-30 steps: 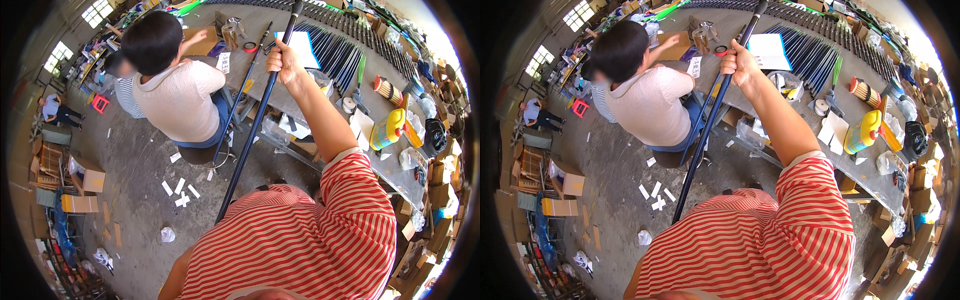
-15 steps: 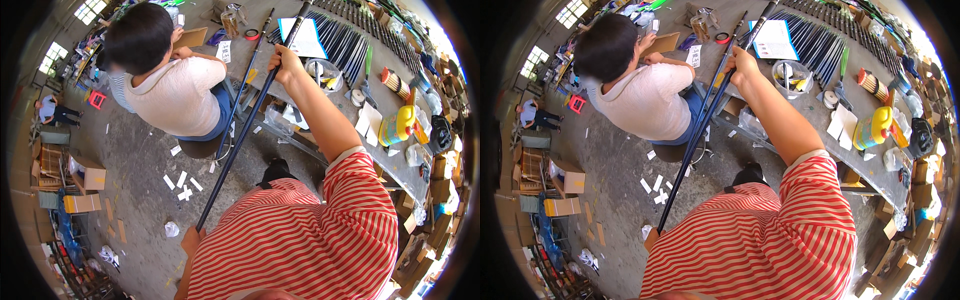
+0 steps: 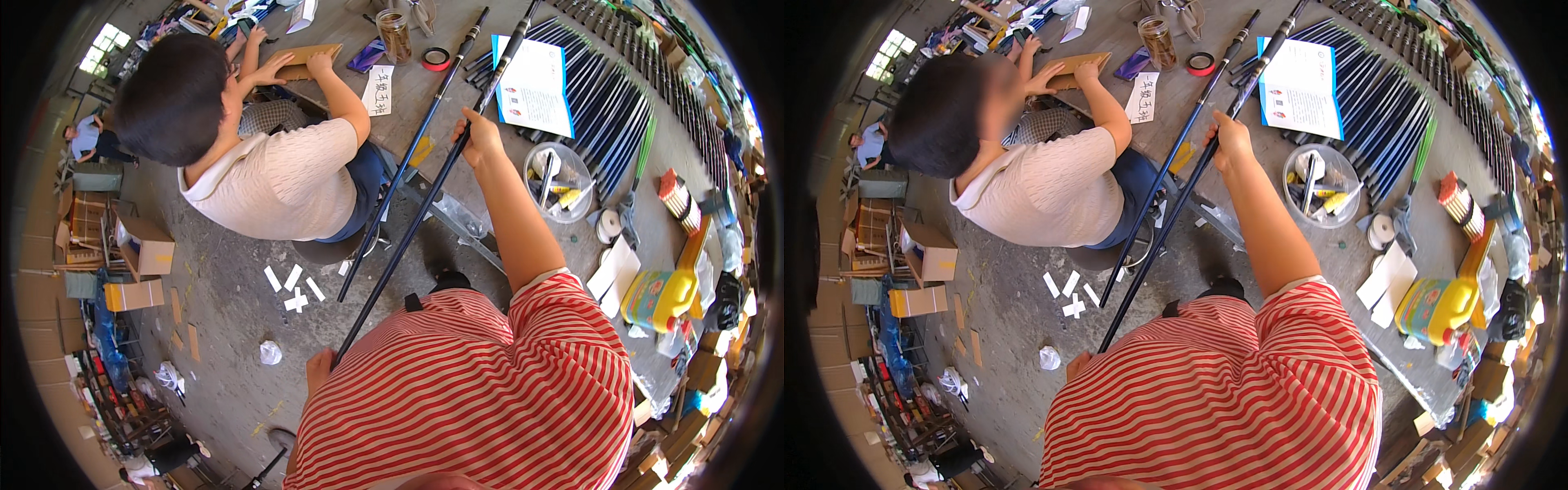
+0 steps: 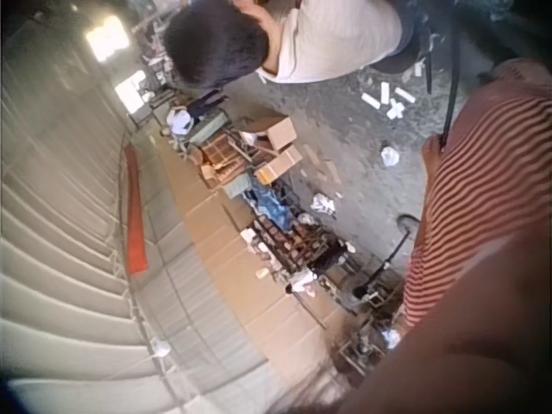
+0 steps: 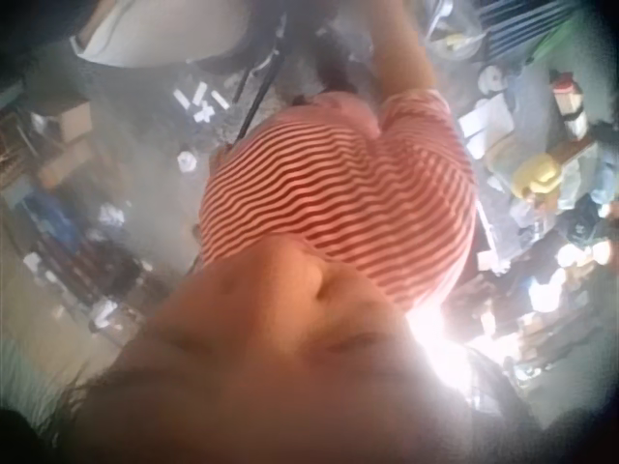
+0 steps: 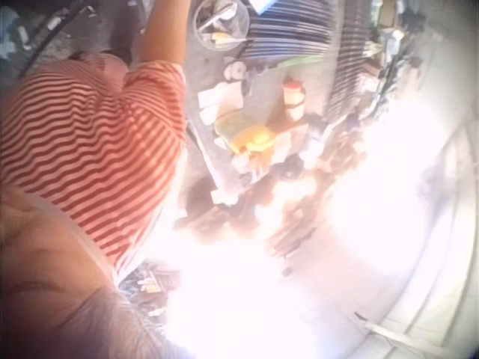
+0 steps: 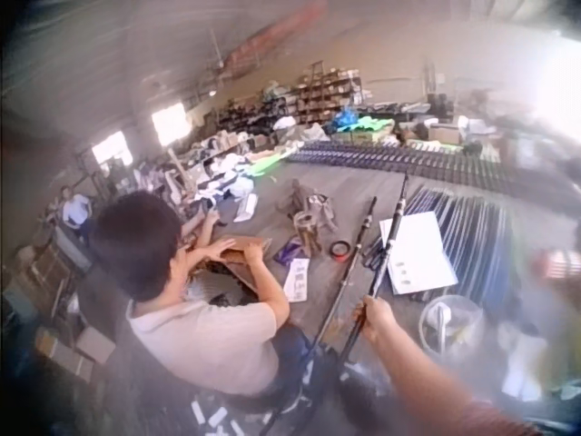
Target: The person handles several fishing rods, checking the alignment of the guides and the secure fit of the sections by hand before placing them in a row on a large assembly table.
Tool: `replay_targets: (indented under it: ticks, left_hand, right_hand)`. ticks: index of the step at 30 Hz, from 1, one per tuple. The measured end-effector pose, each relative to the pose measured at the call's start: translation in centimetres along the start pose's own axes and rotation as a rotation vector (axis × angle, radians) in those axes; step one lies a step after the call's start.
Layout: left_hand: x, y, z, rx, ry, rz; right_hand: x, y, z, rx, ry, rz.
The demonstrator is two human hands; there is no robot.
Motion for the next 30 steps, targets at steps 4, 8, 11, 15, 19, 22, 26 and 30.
replay_targets:
  ticks: [4,8,11,15,19,22,26,30]
  left_hand:
    - [-1.4,-2.1,6.0,-0.118,0.169,-0.226]
    - [1.2,-2.7,11.4,-0.239,0.185,-0.618]
    - [-0.1,-2.9,13.4,-0.215,0.130,-0.571]
    - [-1.9,-3.1,14.8,-0.207,0.142,-0.353]
    - [-1.5,-2.4,14.5,-0.333,0.138,-0.272]
    - [-1.5,-1.8,14.2,-0.417,0.110,-0.296]
    - [-0.2,-0.1,13.1,-0.440,0.102,-0.248]
    - [3.2,3.3,10.6,-0.464,0.090,-0.261]
  right_hand:
    - [-1.6,4.8,8.7,0.001,0.005,-0.203]
    - [-2.7,6.1,14.8,-0.065,0.023,-0.415]
    - [-3.2,6.7,16.9,-0.112,-0.020,-0.586]
    - [-1.8,9.4,19.2,-0.236,0.017,-1.084]
    - [-1.8,7.1,15.4,-0.206,-0.096,-0.977]
    - [-6.1,7.5,13.7,-0.056,-0.269,-0.889]
    - [-13.8,5.1,8.6,0.159,-0.325,-0.396]
    - [-18.1,2.2,3.1,0.253,-0.459,-0.220]
Point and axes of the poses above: each hand's wrist, its own z-axis towards the middle knuckle, its own y-axis out of the back of the hand, x = y × z, the point moved 9 cm from there along z, towards the middle knuckle, and after that the axes turned 15 degrees about x, right-handed, at the moved point
